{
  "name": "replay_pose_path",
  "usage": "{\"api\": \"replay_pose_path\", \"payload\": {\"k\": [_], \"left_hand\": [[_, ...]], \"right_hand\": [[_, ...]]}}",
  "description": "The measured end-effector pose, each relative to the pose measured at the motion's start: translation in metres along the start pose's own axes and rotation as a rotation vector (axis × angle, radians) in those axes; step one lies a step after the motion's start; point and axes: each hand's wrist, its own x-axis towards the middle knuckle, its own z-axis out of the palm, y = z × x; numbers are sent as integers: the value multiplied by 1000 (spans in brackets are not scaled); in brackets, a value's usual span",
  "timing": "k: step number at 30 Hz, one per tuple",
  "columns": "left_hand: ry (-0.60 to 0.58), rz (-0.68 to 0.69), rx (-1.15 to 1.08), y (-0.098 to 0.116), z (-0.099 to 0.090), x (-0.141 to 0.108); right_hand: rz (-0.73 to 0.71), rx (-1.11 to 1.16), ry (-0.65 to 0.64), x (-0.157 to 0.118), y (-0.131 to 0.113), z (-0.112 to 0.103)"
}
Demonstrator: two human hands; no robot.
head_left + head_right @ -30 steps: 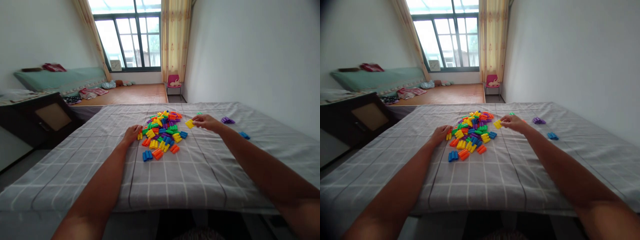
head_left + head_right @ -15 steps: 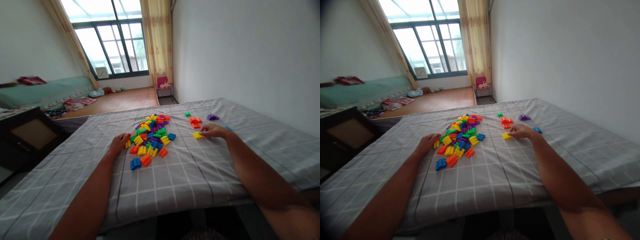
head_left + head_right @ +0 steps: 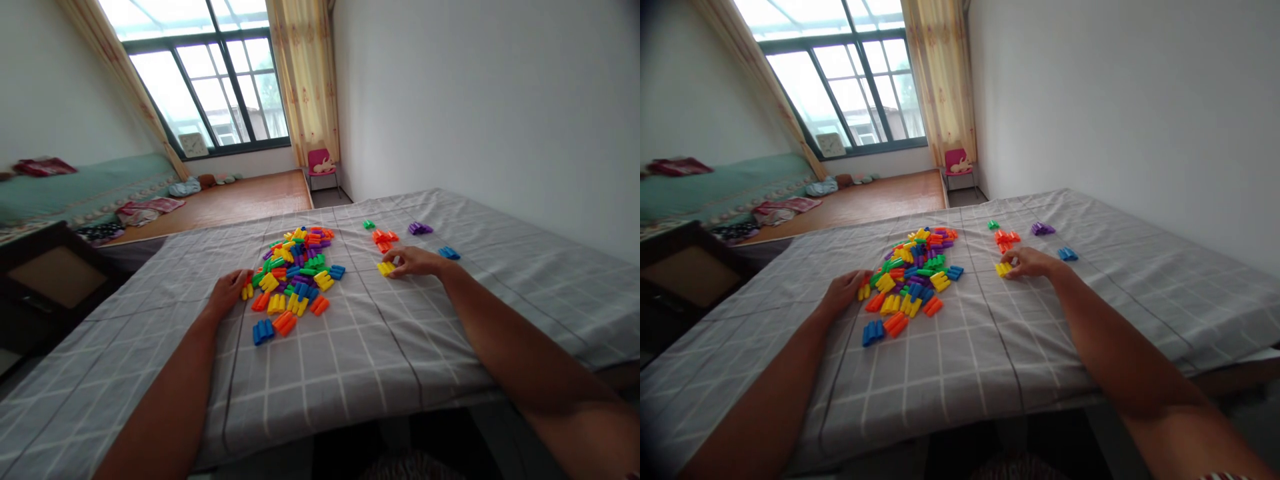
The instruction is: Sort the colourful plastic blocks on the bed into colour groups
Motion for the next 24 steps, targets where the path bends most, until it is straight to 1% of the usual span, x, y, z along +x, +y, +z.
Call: {"api": "replay_pose_path", "payload": {"k": [4, 6, 7, 10, 12, 15, 16, 18, 21, 24], "left_hand": [[-1, 2, -12, 2, 1, -2], [-6, 4, -13, 3, 2, -2], [-8, 5, -12, 3, 3, -2], [-5, 21, -5, 2, 6, 0], [8, 39, -5, 1, 8, 1], [23, 67, -4, 1, 10, 2], [21, 75, 1, 1, 11, 3], [18, 87, 13, 2, 12, 3], [14, 95, 18, 1, 11, 2], [1, 97, 13, 2, 10, -1]], "right_hand": [[24, 25, 0, -2, 6, -1], [26, 52, 46, -1, 5, -1], [23, 65, 92, 0, 3, 0], [0, 63, 258, 10, -15, 6], [-67, 35, 278, 22, -35, 13], [-224, -36, 197, 54, -71, 22], [-272, -74, 187, 68, -83, 24], [-349, -158, 208, 99, -109, 28], [-404, -255, 229, 147, -143, 35], [-415, -288, 186, 181, -168, 43]]}}
